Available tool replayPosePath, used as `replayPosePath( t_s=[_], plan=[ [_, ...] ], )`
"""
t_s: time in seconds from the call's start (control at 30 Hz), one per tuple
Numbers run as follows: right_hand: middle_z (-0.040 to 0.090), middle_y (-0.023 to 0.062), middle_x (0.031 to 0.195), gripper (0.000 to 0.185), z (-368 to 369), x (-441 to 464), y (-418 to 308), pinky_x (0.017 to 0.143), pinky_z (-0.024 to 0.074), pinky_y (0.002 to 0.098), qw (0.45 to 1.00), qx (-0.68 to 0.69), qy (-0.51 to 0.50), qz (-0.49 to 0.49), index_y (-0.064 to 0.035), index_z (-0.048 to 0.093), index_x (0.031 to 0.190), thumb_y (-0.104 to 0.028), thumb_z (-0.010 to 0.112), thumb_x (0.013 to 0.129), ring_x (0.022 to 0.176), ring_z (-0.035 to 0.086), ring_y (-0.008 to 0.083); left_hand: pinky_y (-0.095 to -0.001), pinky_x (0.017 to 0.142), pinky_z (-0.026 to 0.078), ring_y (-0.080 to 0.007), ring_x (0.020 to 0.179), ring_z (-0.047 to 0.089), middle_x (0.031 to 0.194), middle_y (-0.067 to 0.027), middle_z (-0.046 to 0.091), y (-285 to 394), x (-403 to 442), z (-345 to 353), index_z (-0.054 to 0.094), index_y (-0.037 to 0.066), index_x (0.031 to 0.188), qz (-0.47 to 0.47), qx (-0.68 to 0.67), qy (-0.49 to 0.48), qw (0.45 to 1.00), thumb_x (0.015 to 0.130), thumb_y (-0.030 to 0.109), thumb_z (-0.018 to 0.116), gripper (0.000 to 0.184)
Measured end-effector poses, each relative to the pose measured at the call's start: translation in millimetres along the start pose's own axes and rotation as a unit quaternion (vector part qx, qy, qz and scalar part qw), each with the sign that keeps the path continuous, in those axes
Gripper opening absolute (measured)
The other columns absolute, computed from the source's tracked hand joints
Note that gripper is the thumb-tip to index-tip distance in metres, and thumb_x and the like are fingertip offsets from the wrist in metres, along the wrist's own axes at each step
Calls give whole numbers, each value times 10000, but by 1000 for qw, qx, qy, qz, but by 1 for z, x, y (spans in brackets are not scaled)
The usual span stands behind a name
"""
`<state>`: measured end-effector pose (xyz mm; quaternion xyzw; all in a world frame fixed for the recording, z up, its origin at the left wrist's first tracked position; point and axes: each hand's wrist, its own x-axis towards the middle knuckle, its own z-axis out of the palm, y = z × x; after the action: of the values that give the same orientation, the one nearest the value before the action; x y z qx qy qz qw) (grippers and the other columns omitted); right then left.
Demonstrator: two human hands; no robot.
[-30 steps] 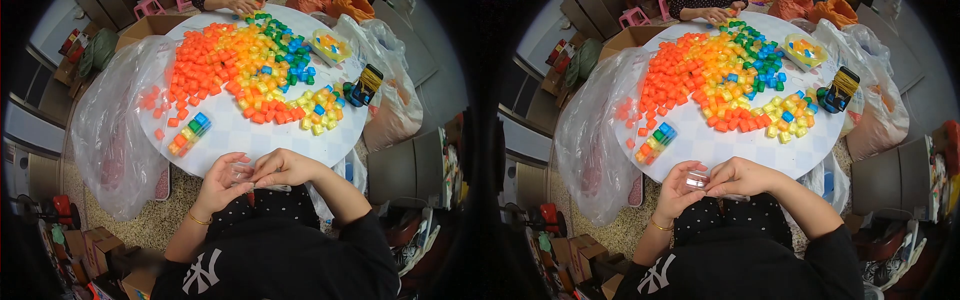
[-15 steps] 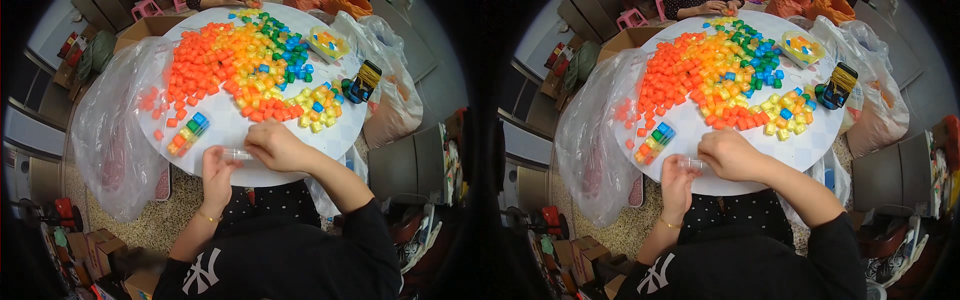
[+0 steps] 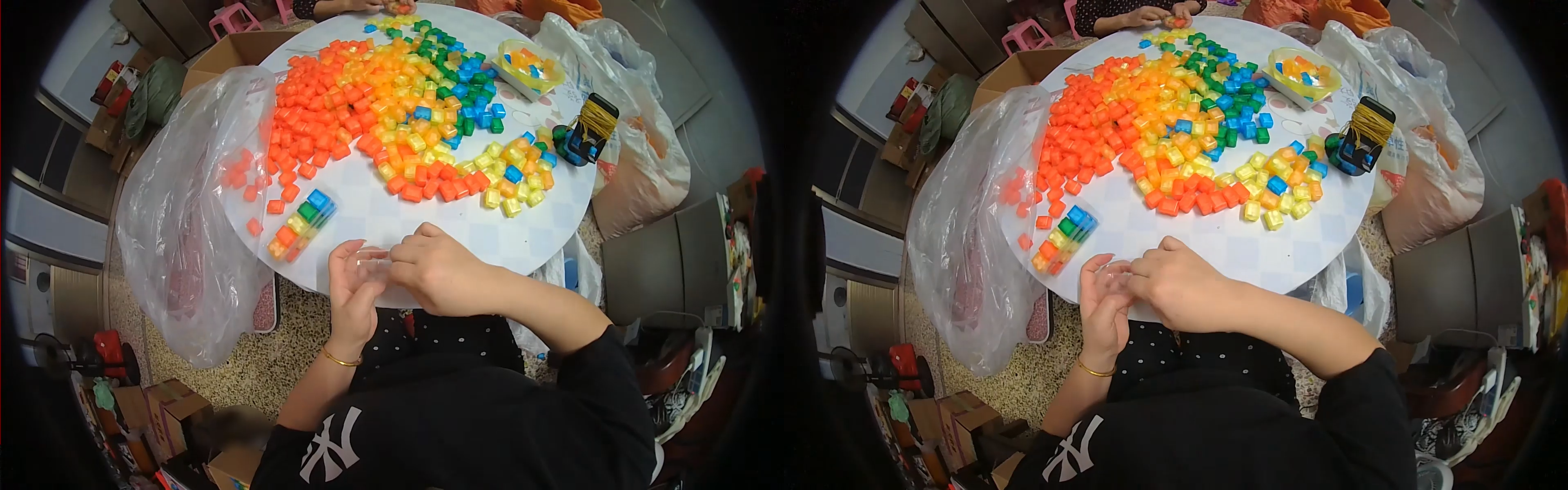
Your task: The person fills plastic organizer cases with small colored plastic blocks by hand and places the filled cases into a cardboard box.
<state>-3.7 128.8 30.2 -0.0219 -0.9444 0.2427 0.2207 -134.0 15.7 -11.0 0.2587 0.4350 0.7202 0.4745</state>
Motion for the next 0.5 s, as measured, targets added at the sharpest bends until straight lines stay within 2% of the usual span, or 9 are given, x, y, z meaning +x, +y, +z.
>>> replayPosePath(
  t_s=[0.1, 0.13, 0.2, 0.27, 0.33, 0.37, 0.4, 0.47, 0.5],
  plan=[
    [531, 68, 766, 85, -26, 10, 18, 670, 399, 348, 997, 75, 14, 19, -57, 614, 860, -60, 613, 775, 744, 544, 238, -295, 837, 468, -157, 927, 531, 1074, -144, 487, -8, 2, -17, 346, 30, 1225, -26, 13, 63, 998, 745, -131, 394, 508],
    [544, 74, 786, 109, -32, 14, 32, 675, 413, 342, 990, 79, 74, 94, -44, 617, 891, -72, 617, 786, 772, 552, 232, -295, 837, 468, -157, 927, 531, 1074, -144, 487, -12, 2, -16, 346, 30, 1225, -26, 14, 65, 997, 745, -131, 394, 508],
    [566, 88, 830, 152, -32, 25, 76, 693, 437, 330, 963, 26, 200, 177, -21, 619, 937, -92, 626, 803, 821, 560, 223, -269, 833, 457, -148, 878, 532, 1067, -134, 482, -20, -2, -8, 353, 4, 1208, 66, 245, 13, 967, 759, -128, 369, 468],
    [575, 97, 855, 171, -32, 25, 97, 706, 447, 325, 945, -35, 271, 179, -9, 618, 952, -101, 631, 808, 843, 562, 221, -285, 839, 443, -179, 901, 520, 1087, -151, 471, -20, -2, 2, 359, -22, 1210, 77, 310, 7, 948, 790, -102, 391, 429],
    [579, 119, 887, 163, -41, 4, 100, 750, 452, 337, 918, -80, 318, 222, -7, 620, 954, -93, 623, 815, 847, 561, 249, -352, 872, 422, -275, 974, 495, 1118, -219, 450, -15, -3, 5, 370, -35, 1214, 181, 515, 7, 838, 808, -17, 481, 421],
    [580, 121, 892, 171, -45, -15, 97, 755, 454, 342, 914, -122, 290, 255, -11, 622, 967, -84, 621, 811, 854, 562, 264, -393, 909, 389, -340, 1055, 449, 1167, -245, 416, -12, -5, 3, 429, -29, 1183, 185, 538, 11, 822, 795, 33, 552, 411],
    [582, 124, 896, 182, -49, -37, 91, 759, 455, 347, 907, -164, 262, 286, -16, 625, 979, -75, 618, 807, 860, 562, 278, -393, 909, 389, -340, 1055, 449, 1167, -245, 416, -4, -4, 2, 429, -29, 1183, 184, 537, 10, 823, 795, 33, 552, 411],
    [588, 125, 873, 145, -43, -73, 90, 745, 455, 362, 889, -238, 237, 312, -13, 647, 923, -58, 619, 787, 839, 561, 298, -389, 888, 395, -327, 1036, 485, 1165, -219, 451, 14, 3, 8, 510, 0, 1108, 294, 663, -55, 687, 762, 62, 617, 368],
    [588, 125, 873, 145, -38, -78, 90, 745, 455, 362, 890, -236, 232, 313, -13, 647, 923, -58, 619, 787, 839, 561, 298, -389, 889, 396, -349, 1031, 487, 1122, -206, 497, 16, 16, 12, 557, 11, 1035, 282, 613, -109, 730, 763, 88, 633, 292]
  ],
)
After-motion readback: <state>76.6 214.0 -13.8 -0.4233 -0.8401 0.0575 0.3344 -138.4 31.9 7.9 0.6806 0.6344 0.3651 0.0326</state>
